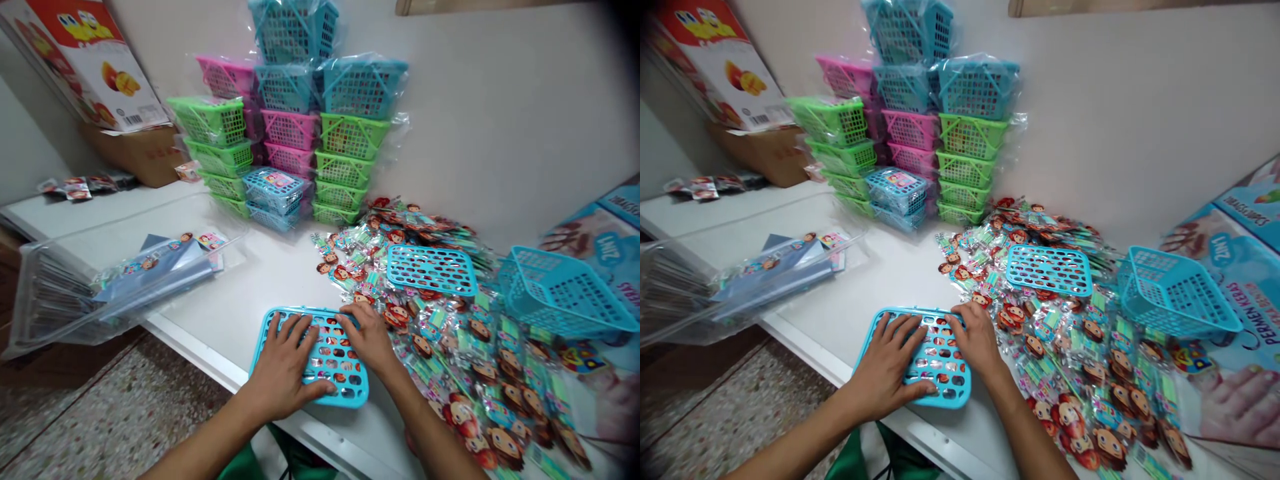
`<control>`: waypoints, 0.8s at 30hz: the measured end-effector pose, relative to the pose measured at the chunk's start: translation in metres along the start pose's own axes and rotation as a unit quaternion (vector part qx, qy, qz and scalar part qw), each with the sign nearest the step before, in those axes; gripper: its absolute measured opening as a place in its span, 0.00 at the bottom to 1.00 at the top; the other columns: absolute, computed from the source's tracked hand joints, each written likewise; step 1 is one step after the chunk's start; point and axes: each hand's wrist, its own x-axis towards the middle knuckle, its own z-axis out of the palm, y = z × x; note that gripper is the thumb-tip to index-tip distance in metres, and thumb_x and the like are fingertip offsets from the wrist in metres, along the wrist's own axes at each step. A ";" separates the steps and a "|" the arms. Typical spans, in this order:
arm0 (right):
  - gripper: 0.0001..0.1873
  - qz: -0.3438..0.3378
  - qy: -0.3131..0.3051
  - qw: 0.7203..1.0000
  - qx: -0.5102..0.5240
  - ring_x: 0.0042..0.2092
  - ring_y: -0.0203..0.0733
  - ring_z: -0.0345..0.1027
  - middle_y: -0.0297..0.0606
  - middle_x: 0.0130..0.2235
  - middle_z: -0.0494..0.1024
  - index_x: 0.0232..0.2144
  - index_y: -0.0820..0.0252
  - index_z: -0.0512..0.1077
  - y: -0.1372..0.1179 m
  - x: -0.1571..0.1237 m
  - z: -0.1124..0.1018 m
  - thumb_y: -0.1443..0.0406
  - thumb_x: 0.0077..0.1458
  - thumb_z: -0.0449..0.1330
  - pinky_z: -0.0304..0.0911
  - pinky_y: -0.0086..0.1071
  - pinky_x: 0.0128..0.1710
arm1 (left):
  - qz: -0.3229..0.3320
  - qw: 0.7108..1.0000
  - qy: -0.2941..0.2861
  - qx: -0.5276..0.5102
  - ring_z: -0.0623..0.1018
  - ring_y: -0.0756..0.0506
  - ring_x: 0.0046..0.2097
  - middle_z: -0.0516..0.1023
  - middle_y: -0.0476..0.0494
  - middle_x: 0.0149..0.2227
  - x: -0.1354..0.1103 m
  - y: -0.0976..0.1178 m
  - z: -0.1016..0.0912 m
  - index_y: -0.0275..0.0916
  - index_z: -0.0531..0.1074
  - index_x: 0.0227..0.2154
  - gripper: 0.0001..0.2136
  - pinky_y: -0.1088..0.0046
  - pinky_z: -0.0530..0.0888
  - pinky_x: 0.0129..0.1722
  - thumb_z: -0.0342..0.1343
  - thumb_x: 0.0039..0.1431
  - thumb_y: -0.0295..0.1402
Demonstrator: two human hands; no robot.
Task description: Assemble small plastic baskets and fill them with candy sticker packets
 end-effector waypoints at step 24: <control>0.20 0.356 -0.065 0.765 0.532 0.20 0.34 0.64 0.27 0.18 0.70 0.25 0.60 0.69 0.006 0.007 0.017 0.50 0.41 0.67 0.61 0.29 0.25 | -0.012 0.999 0.007 0.042 0.42 0.29 0.66 0.38 0.32 0.67 0.005 -0.006 0.012 0.42 0.44 0.64 0.45 0.40 0.43 0.59 0.44 0.49 0.63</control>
